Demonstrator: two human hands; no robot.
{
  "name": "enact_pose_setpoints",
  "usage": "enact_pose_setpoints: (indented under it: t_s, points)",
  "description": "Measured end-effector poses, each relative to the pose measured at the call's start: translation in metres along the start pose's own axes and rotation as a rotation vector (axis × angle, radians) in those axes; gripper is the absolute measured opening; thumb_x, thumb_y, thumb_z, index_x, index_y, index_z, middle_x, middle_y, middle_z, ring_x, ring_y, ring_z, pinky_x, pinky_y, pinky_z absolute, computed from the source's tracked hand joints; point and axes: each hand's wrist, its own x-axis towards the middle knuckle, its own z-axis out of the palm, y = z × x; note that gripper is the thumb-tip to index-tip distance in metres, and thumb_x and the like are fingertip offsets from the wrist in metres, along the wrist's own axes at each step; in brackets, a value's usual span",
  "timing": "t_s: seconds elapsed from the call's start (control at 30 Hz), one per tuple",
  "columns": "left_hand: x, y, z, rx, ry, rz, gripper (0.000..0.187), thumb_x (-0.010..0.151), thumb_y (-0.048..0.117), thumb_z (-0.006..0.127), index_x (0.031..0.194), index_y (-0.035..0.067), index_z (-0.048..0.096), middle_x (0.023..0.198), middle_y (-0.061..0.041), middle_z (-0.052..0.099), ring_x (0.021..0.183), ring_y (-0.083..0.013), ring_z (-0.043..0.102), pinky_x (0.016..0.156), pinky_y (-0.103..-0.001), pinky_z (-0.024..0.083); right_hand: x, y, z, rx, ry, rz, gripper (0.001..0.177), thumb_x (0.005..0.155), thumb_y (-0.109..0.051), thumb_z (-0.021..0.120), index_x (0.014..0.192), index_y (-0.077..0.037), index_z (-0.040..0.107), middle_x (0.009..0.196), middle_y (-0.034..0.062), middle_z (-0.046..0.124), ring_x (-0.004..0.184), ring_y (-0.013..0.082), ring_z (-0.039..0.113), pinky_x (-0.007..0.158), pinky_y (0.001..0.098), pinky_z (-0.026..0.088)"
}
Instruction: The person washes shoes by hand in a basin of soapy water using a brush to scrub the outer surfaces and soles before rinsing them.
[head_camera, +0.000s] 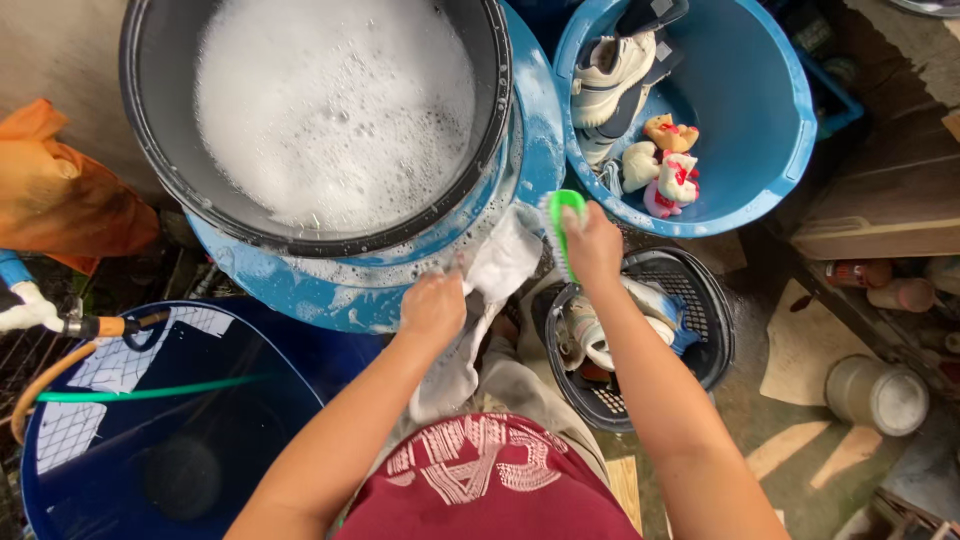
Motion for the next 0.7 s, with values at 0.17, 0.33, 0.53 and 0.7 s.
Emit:
enact_pose_setpoints:
  t_s: [0.17, 0.33, 0.53, 0.7]
  points:
    - [0.009, 0.002, -0.001, 0.017, -0.172, -0.055, 0.020, 0.090, 0.012, 0.053, 0.095, 0.003, 0.071, 0.090, -0.022, 0.074, 0.090, -0.0386, 0.073, 0.083, -0.048, 0.057, -0.049, -0.003, -0.012, 0.282, -0.306, 0.287, 0.045, 0.095, -0.038, 0.063, 0.128, -0.009, 0.055, 0.102, 0.0143, 0.074, 0.072, 0.0272, 0.070, 0.066, 0.0409, 0.058]
    - [0.025, 0.013, -0.018, 0.015, -0.266, -0.127, 0.019, 0.083, 0.010, 0.059, 0.096, 0.001, 0.069, 0.093, -0.023, 0.074, 0.090, -0.0420, 0.072, 0.079, -0.050, 0.057, -0.085, -0.011, 0.007, 0.664, -0.525, 0.267, 0.069, 0.084, -0.031, 0.077, 0.137, -0.003, 0.042, 0.124, 0.0115, 0.069, 0.099, 0.0221, 0.069, 0.079, 0.0369, 0.060]
    - [0.045, 0.067, -0.066, -0.100, -0.065, -0.076, 0.018, 0.097, 0.017, 0.058, 0.095, 0.001, 0.068, 0.089, -0.024, 0.073, 0.087, -0.0423, 0.072, 0.079, -0.052, 0.056, -0.075, -0.009, -0.008, 0.645, -0.496, -0.008, 0.095, 0.079, -0.028, 0.084, 0.149, -0.003, 0.024, 0.151, 0.0168, 0.039, 0.139, 0.0233, 0.039, 0.113, 0.0380, 0.033]
    - [0.067, 0.094, -0.134, -0.149, 0.005, -0.025, 0.026, 0.099, 0.025, 0.058, 0.102, 0.000, 0.064, 0.096, -0.025, 0.073, 0.095, -0.0422, 0.070, 0.084, -0.052, 0.055, -0.036, -0.033, -0.061, 0.977, -0.489, -0.002, 0.078, 0.073, -0.018, 0.071, 0.141, -0.008, 0.034, 0.138, 0.0097, 0.045, 0.128, 0.0218, 0.047, 0.106, 0.0352, 0.040]
